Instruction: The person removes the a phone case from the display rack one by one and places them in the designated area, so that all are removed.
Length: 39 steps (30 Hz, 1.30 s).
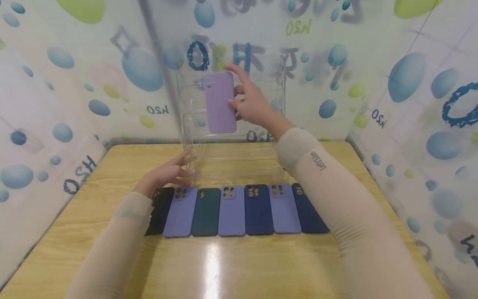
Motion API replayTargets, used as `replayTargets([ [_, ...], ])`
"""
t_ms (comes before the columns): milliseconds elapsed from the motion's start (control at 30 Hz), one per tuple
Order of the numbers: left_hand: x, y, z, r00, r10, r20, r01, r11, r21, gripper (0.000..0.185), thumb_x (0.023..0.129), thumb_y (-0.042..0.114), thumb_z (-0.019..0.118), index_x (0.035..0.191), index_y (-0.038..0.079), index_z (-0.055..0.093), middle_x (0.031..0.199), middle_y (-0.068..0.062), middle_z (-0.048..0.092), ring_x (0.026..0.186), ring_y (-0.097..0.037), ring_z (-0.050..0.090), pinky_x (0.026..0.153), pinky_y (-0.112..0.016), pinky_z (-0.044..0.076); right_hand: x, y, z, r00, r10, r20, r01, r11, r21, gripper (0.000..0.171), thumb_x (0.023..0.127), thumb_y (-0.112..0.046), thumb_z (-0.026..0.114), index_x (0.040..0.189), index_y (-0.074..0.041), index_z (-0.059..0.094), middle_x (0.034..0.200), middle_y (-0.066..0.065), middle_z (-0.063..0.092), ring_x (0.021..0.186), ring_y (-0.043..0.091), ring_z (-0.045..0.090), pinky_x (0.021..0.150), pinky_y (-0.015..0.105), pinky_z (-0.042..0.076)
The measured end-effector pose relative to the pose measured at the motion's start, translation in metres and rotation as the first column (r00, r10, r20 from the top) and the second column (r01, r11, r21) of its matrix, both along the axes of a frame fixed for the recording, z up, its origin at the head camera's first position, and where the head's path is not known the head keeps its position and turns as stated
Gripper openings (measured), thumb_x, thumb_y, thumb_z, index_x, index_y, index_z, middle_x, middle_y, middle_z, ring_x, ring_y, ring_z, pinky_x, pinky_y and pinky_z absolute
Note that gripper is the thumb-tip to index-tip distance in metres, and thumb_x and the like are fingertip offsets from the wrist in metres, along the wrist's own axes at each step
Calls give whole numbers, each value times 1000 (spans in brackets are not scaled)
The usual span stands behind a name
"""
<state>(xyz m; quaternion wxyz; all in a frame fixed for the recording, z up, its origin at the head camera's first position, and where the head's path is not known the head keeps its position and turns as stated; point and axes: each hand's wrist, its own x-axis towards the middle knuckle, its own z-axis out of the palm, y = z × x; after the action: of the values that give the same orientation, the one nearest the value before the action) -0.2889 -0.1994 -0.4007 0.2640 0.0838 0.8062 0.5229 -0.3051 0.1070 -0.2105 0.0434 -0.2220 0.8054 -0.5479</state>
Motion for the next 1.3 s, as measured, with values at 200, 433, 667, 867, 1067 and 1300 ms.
replayTargets([
  [200, 0, -1, 1, 1000, -8, -2, 8, 1000, -6, 94, 97, 17, 60, 155, 41, -10, 167, -10, 0, 132, -40, 49, 93, -46, 56, 5, 47, -16, 998, 42, 52, -48, 993, 111, 71, 102, -13, 50, 149, -52, 15, 146, 14, 45, 118, 35, 59, 72, 50, 61],
  [433, 0, -3, 1, 1000, -1, 1, 1, 1000, -19, 94, 97, 19, 61, 157, 35, -10, 167, -7, 1, 129, -38, 53, 91, -45, 57, 15, 126, -31, 999, -35, 30, 27, 973, 228, 71, 102, -20, 50, 151, -52, 9, 146, 17, 43, 114, 37, 59, 70, 50, 61],
  [667, 0, -4, 4, 1000, -9, -8, 9, 1000, -11, 94, 97, 17, 61, 156, 41, -8, 167, -8, 1, 132, -40, 48, 91, -46, 57, 33, 198, -43, 993, -111, 34, 91, 923, 373, 70, 104, -29, 44, 149, -55, -2, 155, 25, 28, 121, 44, 52, 73, 44, 61],
  [867, 0, -4, 4, 1000, -18, -21, 18, 1000, -6, 92, 97, 16, 61, 155, 44, -3, 167, -10, 1, 131, -40, 49, 91, -47, 57, 40, 249, -57, 982, -180, 52, 127, 842, 524, 71, 105, -28, 43, 152, -48, -7, 148, 33, 35, 117, 46, 54, 70, 42, 60],
  [1067, 0, -4, 3, 1000, -18, -13, 18, 1000, -8, 91, 97, 15, 60, 156, 41, -5, 167, -9, 0, 133, -41, 46, 92, -47, 56, 46, 293, -79, 968, -202, 149, 82, 815, 573, 73, 105, -32, 43, 156, -34, -9, 145, 38, 33, 106, 38, 62, 71, 44, 60],
  [1300, -2, -1, 0, 1000, -8, 3, 8, 1000, -13, 91, 97, 18, 62, 157, 39, -4, 167, -8, 0, 136, -38, 44, 91, -45, 57, 61, 328, -108, 953, -226, 203, 69, 811, 581, 75, 104, -38, 45, 157, -31, -9, 146, 40, 29, 104, 32, 62, 72, 44, 59],
])
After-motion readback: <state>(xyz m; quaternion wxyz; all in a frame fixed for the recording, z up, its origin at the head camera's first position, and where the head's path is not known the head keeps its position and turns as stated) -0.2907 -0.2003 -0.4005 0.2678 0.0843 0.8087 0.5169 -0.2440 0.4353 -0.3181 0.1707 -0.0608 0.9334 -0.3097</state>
